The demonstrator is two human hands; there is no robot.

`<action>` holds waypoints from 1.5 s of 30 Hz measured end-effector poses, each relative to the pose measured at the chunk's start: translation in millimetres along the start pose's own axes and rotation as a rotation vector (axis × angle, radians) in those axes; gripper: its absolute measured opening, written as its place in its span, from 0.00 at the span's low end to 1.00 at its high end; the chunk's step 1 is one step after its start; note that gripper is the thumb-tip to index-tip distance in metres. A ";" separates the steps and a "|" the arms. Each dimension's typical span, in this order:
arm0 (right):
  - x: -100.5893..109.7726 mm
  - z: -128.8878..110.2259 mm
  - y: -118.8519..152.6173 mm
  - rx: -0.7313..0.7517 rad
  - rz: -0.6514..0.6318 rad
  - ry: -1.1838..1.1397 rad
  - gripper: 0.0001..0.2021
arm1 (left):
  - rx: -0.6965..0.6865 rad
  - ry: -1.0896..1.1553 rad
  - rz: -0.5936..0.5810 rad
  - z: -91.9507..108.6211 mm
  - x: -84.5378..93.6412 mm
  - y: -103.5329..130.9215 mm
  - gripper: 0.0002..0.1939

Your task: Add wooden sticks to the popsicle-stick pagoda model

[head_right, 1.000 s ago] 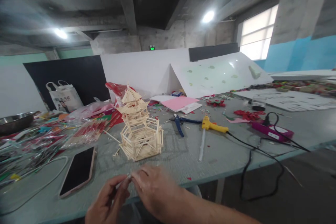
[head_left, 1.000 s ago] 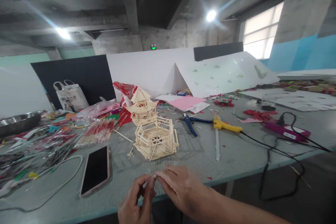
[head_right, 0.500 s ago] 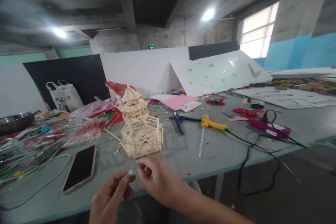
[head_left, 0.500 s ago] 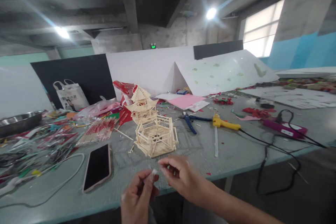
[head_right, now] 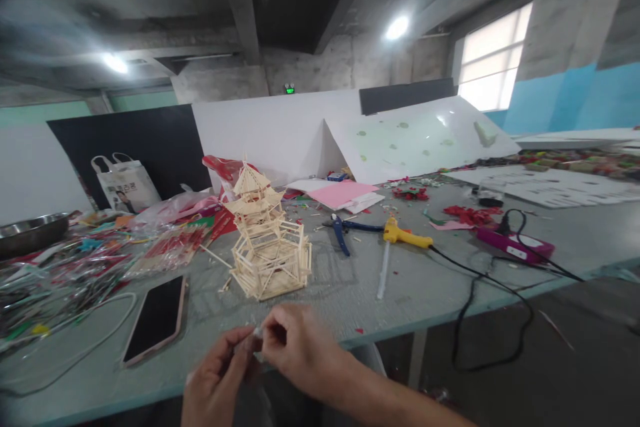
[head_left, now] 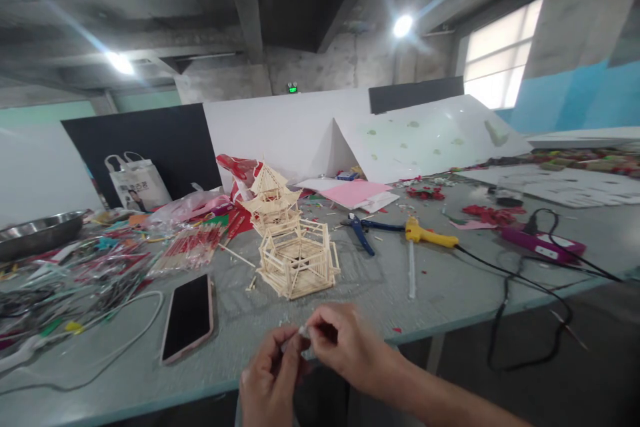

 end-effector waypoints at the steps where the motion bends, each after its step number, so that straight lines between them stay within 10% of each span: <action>1: -0.1 0.7 0.1 -0.082 -0.063 -0.157 0.05 | 0.017 0.051 -0.040 0.8 -0.1 -0.6 0.16; 6: 17.2 14.9 1.6 -0.222 -0.151 -0.525 0.07 | 0.095 0.325 -0.114 2.5 -1.8 -4.7 0.16; 12: 156.0 43.4 -8.5 -0.351 0.515 0.558 0.15 | 0.161 0.484 -0.103 5.2 -1.4 -6.8 0.15; 17: 225.8 84.8 -24.5 -0.666 0.434 0.773 0.10 | 0.107 0.382 -0.179 6.0 0.3 -15.0 0.15; 32: 75.4 73.2 -18.4 -0.007 -0.003 0.563 0.15 | -0.136 -0.116 -0.227 -0.5 34.6 -44.0 0.14; 39: 68.7 83.1 -4.4 -0.009 0.020 0.547 0.10 | -0.152 -0.130 -0.184 -1.2 24.7 -61.3 0.11; 45: 78.5 31.7 -5.2 0.305 0.054 0.470 0.10 | -0.149 -0.135 -0.230 0.3 -2.5 -65.0 0.11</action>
Point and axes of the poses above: each hand's wrist, its own y-axis away from the middle knuckle, its own x-axis out of the back of the hand, z = x × y, the point moved 1 cm from there along -y, towards the middle knuckle, and after that the axes turned 10 degrees about -z, right-handed, at the moved point
